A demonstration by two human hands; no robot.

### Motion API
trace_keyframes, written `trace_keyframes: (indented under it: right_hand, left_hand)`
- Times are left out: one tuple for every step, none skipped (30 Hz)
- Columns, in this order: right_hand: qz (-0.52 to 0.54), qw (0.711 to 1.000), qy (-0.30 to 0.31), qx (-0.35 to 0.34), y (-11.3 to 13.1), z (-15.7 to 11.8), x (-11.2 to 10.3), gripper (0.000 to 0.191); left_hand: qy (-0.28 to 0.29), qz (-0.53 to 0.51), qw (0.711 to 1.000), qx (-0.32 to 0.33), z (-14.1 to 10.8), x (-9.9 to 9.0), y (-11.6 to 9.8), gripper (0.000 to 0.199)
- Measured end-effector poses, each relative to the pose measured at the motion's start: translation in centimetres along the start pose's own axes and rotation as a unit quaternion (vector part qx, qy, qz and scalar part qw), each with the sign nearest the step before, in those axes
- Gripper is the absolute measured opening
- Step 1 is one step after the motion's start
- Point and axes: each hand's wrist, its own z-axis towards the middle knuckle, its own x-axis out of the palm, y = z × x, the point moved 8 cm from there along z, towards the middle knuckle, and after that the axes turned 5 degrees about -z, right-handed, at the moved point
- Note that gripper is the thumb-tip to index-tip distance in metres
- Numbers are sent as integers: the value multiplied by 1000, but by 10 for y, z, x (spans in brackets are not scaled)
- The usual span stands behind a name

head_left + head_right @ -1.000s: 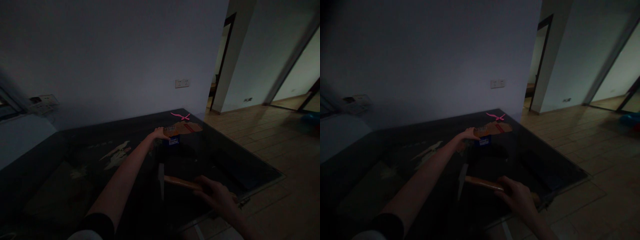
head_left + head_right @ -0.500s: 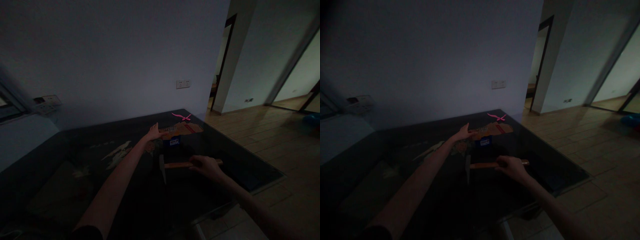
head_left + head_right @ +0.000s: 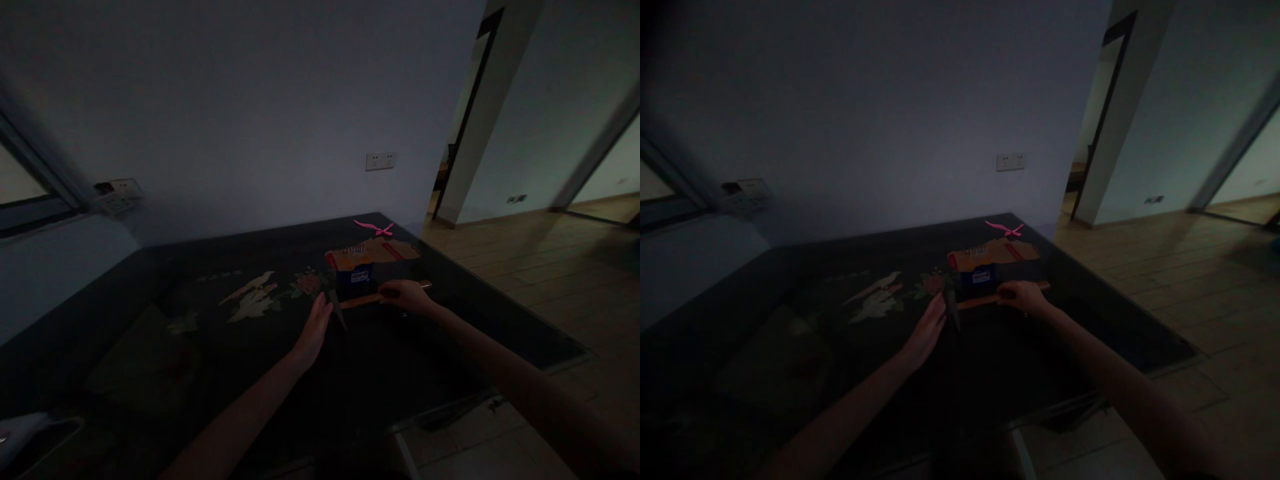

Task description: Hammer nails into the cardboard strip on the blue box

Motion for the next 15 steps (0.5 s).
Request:
trace_keyframes:
  right_hand:
    - [-2,1000,3,-4,-1,1,2,30]
    - [-3,1000,6,-8,-1,2,4,30]
    - [-4,1000,8,-12,-2,3,6,30]
    - [-4,1000,10,-15,-3,4,8,31]
    - [-4,1000,10,-17,-4,5,9,31]
    - [-3,1000,10,-18,-5,6,11,31]
    - [-2,1000,9,-19,-5,7,12,32]
    - [-1,1000,7,-20,-6,8,13,33]
    - [1,1000,5,-22,-7,9,14,33]
    - [3,1000,2,-24,-7,9,15,34]
    - [4,1000,-1,-26,-7,10,16,33]
    - [6,1000,-3,-29,-8,11,17,33]
    - [8,999,-4,-32,-8,12,18,32]
    - [9,999,-5,-34,-8,13,19,32]
    - [10,999,-5,-37,-9,14,20,31]
  left_hand:
    - [3,-10,1000,4,0,1,-2,60]
    - [7,-14,1000,9,1,1,-3,60]
    - [10,-14,1000,14,2,1,-4,60]
    - [14,-9,1000,19,2,1,-5,59]
    - [16,-1,1000,25,3,2,-5,59]
    - [17,6,999,30,4,2,-6,60]
    - [17,9,999,34,5,1,-6,60]
    - [15,7,999,37,6,1,-6,60]
    - [14,-3,999,39,7,1,-6,60]
    - [12,-18,999,41,8,0,-7,61]
    - [11,-37,998,42,9,0,-7,61]
    - [10,-59,997,43,10,0,-6,62]
    - [9,-81,996,44,12,0,-6,61]
    - [6,-102,994,47,13,-1,-6,60]
    - [4,-120,991,50,14,-1,-5,59]
